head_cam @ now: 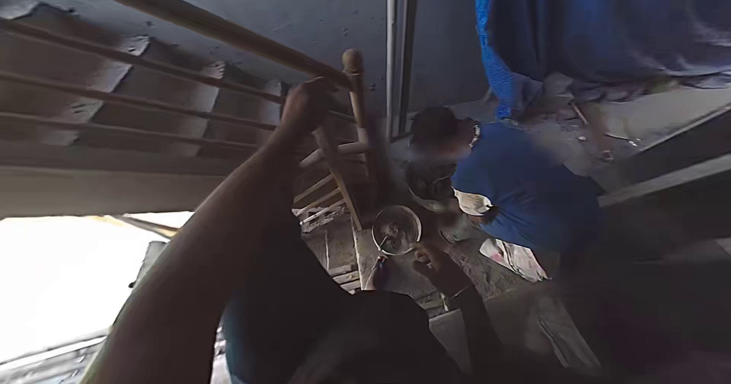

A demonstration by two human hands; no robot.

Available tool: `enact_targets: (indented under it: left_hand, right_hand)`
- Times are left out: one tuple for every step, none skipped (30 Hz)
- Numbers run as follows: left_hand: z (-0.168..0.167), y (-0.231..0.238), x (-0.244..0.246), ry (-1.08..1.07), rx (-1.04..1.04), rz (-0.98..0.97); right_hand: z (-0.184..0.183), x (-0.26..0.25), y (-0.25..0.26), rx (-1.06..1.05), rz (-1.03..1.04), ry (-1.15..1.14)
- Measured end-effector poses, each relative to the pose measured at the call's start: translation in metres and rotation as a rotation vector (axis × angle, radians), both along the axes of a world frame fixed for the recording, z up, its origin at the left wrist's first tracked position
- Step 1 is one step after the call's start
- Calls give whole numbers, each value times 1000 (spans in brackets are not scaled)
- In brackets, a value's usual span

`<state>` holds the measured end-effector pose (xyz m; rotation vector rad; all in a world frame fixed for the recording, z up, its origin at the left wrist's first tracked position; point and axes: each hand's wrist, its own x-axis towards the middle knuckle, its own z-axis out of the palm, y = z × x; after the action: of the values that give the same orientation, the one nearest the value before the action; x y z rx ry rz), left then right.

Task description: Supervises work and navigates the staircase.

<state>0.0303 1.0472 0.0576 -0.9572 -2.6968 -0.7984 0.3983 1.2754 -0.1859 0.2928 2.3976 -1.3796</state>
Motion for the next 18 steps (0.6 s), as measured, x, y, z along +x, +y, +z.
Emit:
enact_targets:
  left_hand:
    - [-3,-4,-4,15,39,14]
    - [-6,-6,-7,18,73,37]
    - [-6,-6,-9,7,93,50]
    - [-6,-6,-11,-9,95,56]
    - [-6,-5,-12,-25,83,47]
    - [-6,-3,-13,-28,60,28]
    - [-4,-1,-16,-21,34,3]
    - [-1,1,-18,-10,2,-22]
    - [1,2,-21,10,-27,-41]
    - [1,3,-23,27,-47,-52]
    - [-1,3,-25,44,-53,-53]
    - [-2,2,-27,52,-43,-41]
    - [-6,0,-28,57,-15,-19]
    - [-9,-1,-28,56,23,13]
    - [-10,-2,-27,43,60,42]
    - [-9,-2,-27,27,84,65]
    - [-8,-3,-25,11,95,76]
    - [-8,-3,-24,5,96,76]
  right_hand:
    - [-1,0,-1,0,4,-3]
    - [-2,-1,-1,-7,3,-3]
    - [-3,-1,-1,-13,5,-9]
    - [-4,-1,-2,-17,4,-13]
    - [-5,-1,-1,-17,3,-16]
    - [-5,1,-2,-19,2,-23]
    - [-4,0,-1,-25,0,-26]
    - [-4,-1,-1,-31,-5,-23]
    - [-3,-2,-2,-35,-8,-19]
    - [-3,-1,-2,-38,-6,-20]
    - [-2,0,-3,-41,-2,-27]
    - [-2,-1,-2,-40,-1,-33]
    - [-3,0,-2,-38,-4,-35]
    - [-3,0,-1,-34,-6,-37]
    - [-3,0,-1,-32,-10,-41]
    - [-3,-1,-1,-30,-10,-42]
    - [-2,-1,-1,-30,-8,-45]
    - [-1,0,-1,-32,-7,-52]
